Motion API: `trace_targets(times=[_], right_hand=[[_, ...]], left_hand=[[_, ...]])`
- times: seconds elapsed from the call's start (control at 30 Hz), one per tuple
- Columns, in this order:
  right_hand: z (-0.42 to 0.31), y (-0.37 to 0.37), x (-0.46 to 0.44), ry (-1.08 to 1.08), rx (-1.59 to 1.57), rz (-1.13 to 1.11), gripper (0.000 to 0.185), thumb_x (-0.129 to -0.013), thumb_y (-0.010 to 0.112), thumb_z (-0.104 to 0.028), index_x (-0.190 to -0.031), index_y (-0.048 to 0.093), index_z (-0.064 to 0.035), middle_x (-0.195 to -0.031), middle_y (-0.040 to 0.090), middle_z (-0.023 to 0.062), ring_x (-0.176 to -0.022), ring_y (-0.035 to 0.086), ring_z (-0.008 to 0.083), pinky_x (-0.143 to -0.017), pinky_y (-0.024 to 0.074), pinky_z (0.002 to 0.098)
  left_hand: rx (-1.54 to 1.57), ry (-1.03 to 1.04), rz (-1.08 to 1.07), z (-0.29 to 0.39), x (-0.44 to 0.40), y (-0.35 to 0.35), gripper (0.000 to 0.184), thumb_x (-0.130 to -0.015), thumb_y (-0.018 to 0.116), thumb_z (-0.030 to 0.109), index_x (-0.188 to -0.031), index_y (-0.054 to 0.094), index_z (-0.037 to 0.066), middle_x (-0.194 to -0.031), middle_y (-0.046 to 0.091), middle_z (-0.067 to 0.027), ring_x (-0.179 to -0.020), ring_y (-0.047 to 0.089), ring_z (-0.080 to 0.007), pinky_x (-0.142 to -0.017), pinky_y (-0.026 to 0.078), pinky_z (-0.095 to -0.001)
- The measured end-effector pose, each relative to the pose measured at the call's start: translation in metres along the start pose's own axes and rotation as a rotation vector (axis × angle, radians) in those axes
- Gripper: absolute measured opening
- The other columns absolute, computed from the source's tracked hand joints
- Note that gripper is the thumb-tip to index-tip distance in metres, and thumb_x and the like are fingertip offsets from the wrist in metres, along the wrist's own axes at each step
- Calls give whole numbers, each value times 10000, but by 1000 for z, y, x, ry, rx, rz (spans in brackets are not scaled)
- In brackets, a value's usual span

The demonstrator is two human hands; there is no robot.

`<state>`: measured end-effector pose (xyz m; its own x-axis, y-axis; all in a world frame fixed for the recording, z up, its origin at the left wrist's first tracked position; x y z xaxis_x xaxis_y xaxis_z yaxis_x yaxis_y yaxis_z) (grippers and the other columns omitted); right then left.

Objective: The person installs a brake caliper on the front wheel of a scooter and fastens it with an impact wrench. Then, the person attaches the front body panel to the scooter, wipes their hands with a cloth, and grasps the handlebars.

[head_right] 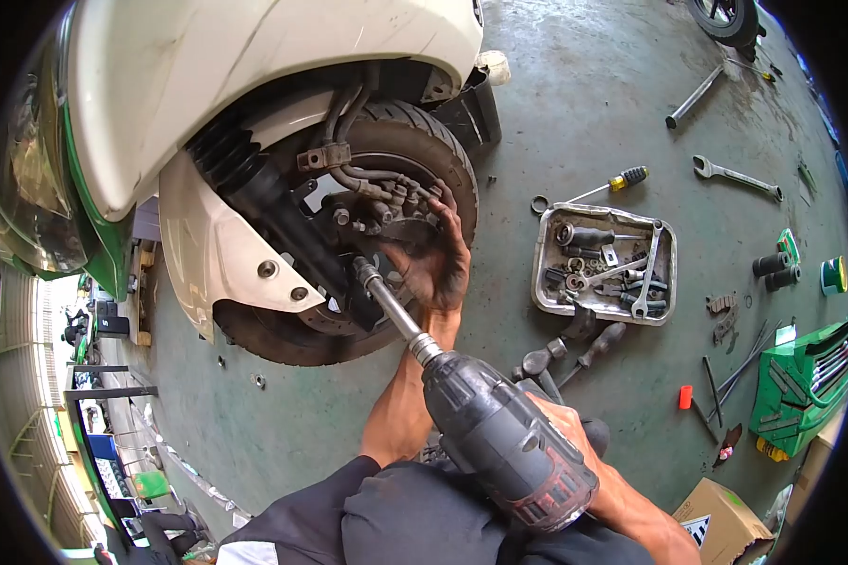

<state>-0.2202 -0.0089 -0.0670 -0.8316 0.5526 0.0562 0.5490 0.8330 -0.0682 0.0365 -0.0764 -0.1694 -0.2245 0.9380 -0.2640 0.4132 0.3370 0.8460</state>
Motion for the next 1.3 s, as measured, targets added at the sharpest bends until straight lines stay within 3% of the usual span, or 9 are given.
trace_targets(times=[0.17, 0.4, 0.47, 0.57, 0.73, 0.87, 1.0, 1.13, 1.3], right_hand=[[15, -2, 4, 40, -85, -3, 346, -703, 835, -111, -1000, 680, -25, -881, 699, 32, -782, 648, 97, -713, 536, 258], [12, -4, 3, 59, -137, -12, 354, -713, 819, -134, -1013, 672, -18, -906, 693, 55, -801, 661, 133, -733, 541, 290], [11, -6, 2, -52, -47, -22, 394, -737, 781, -145, -1070, 637, 7, -958, 671, 109, -832, 654, 227, -743, 534, 345], [3, -9, -1, -209, 92, -69, 456, -806, 684, -151, -1191, 552, 55, -1053, 620, 228, -904, 622, 414, -775, 510, 453], [-4, -13, 1, -160, 152, -82, 490, -805, 669, -100, -1249, 542, 61, -1062, 617, 253, -966, 628, 410, -826, 508, 442], [-30, -21, -9, -143, 232, -117, 524, -788, 685, -80, -1265, 542, 81, -1026, 630, 235, -958, 639, 389, -819, 514, 418], [-40, -15, -13, -137, 303, -98, 512, -787, 687, -70, -1248, 544, 100, -1000, 641, 227, -933, 644, 376, -804, 518, 406], [-25, -4, -4, -172, 157, -83, 488, -793, 703, -145, -1202, 555, 75, -1051, 611, 238, -906, 622, 393, -816, 499, 428], [-39, -5, -2, -27, 134, -143, 467, -807, 679, -189, -1188, 564, 55, -1054, 609, 222, -921, 608, 384, -834, 492, 424]], left_hand=[[2, -77, -11, 1, -2, -2, 1137, -619, 954, 239, -1505, 261, 74, -1225, 638, -143, -1230, 586, -257, -1155, 423, -398], [23, -14, -11, 0, -4, -5, 1062, -652, 922, 231, -1484, 298, 19, -1339, 572, -168, -1271, 554, -278, -1162, 418, -408], [9, 95, 29, -3, 0, -1, 991, -683, 886, 327, -1432, 377, -77, -1407, 529, -212, -1317, 518, -336, -1173, 405, -433], [16, 114, 46, -8, 5, 5, 1011, -699, 875, 309, -1467, 330, -58, -1466, 474, -216, -1363, 471, -328, -1176, 403, -432], [-83, 120, 83, -6, 10, 10, 1033, -661, 910, 166, -1482, 311, -20, -1488, 418, -169, -1374, 460, -289, -1159, 430, -452], [-80, 124, 119, -5, 14, 14, 1024, -670, 910, 182, -1482, 316, -15, -1476, 426, -167, -1389, 439, -288, -1157, 434, -447], [-173, 57, 96, 5, 18, 18, 1040, -713, 864, 352, -1488, 300, -51, -1511, 393, -269, -1422, 377, -380, -1207, 324, -525], [-132, 34, 168, 14, 26, 23, 1045, -697, 883, 355, -1442, 321, -115, -1530, 345, -290, -1438, 345, -381, -1225, 268, -553], [-152, 13, 186, 3, 21, 33, 929, -689, 900, 355, -1321, 418, -127, -1265, 541, -232, -1288, 494, -366, -1226, 251, -588]])
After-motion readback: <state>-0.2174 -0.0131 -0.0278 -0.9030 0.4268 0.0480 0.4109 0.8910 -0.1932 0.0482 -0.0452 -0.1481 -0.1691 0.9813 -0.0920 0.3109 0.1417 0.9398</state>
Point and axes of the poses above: each hand's wrist, its own x-axis away from the middle knuckle, its own y-axis out of the palm, z = x × y, the point moved 2 cm from there along -x, towards the middle knuckle
